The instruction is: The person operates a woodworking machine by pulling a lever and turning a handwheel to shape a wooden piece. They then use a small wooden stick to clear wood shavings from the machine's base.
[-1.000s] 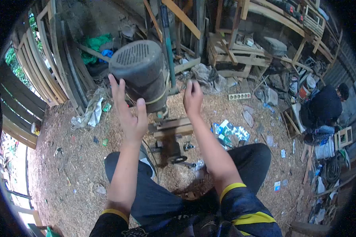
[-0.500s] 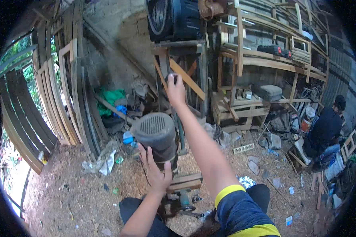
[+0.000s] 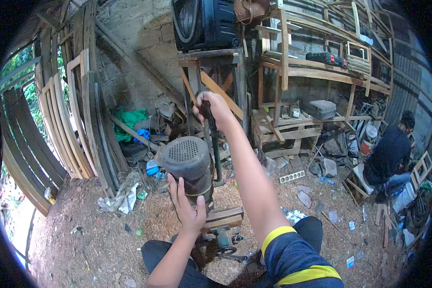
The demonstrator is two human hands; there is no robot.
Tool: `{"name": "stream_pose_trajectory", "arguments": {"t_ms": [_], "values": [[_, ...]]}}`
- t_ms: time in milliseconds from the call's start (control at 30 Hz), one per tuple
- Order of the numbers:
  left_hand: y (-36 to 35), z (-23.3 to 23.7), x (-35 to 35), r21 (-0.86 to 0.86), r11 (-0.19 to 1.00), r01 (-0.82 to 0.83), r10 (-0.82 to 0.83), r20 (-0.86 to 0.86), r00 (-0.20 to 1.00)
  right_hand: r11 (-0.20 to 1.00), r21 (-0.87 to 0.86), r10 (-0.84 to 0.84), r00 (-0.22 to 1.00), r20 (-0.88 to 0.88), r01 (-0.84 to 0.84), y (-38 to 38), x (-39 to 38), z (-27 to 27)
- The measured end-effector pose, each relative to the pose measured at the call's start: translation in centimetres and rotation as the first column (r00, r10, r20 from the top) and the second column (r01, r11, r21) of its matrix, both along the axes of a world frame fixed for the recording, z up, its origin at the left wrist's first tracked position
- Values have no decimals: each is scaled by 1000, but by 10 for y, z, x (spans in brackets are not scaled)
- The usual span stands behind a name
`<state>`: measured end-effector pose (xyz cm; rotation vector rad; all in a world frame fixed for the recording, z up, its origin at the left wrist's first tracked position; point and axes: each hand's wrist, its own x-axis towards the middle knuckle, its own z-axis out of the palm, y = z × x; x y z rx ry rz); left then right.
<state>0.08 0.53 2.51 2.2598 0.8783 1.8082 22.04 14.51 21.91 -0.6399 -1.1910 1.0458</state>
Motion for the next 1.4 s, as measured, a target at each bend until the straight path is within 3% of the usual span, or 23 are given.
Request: {"name": "stream_pose_trajectory", "arguments": {"t_ms": [67,167,333,433,533,667,767,867,1000,1233,1400], "values": [[2,-5,0,7,1000,-8,8,4,1000,997,69,35,993,109,-43,-37,-4,-6],[2,-9,1,5,1000,-15,15,9,1000,981,144,114,989,98,-127,-46,0,-27],[8,-8,2,37,999,-25,24,32,999,976,-14,216,953,213,-218,-42,2,-2],[13,0,-1,75,990,-120,115,64,991,982,15,184,968,171,-189,-46,2,-9],[28,9,-8,126,979,-162,157,49,986,998,41,35,967,254,-47,-90,-8,-20],[44,10,-11,181,969,-167,167,15,986,941,316,-8,930,367,-117,-94,-8,-33],[48,12,-8,175,972,-159,159,16,987,980,195,-3,982,191,-35,-93,-18,-28],[51,11,-4,136,982,-127,123,37,992,986,147,26,946,324,-77,-95,-6,-34],[50,15,-2,20,998,-60,58,74,996,978,188,65,989,133,-89,-109,-14,-54],[55,15,-3,18,997,-69,68,25,997,927,376,-34,998,50,13,-120,-23,-78],[64,11,1,39,999,-12,9,81,997,897,437,-96,994,52,64,-120,-23,-87]]}}
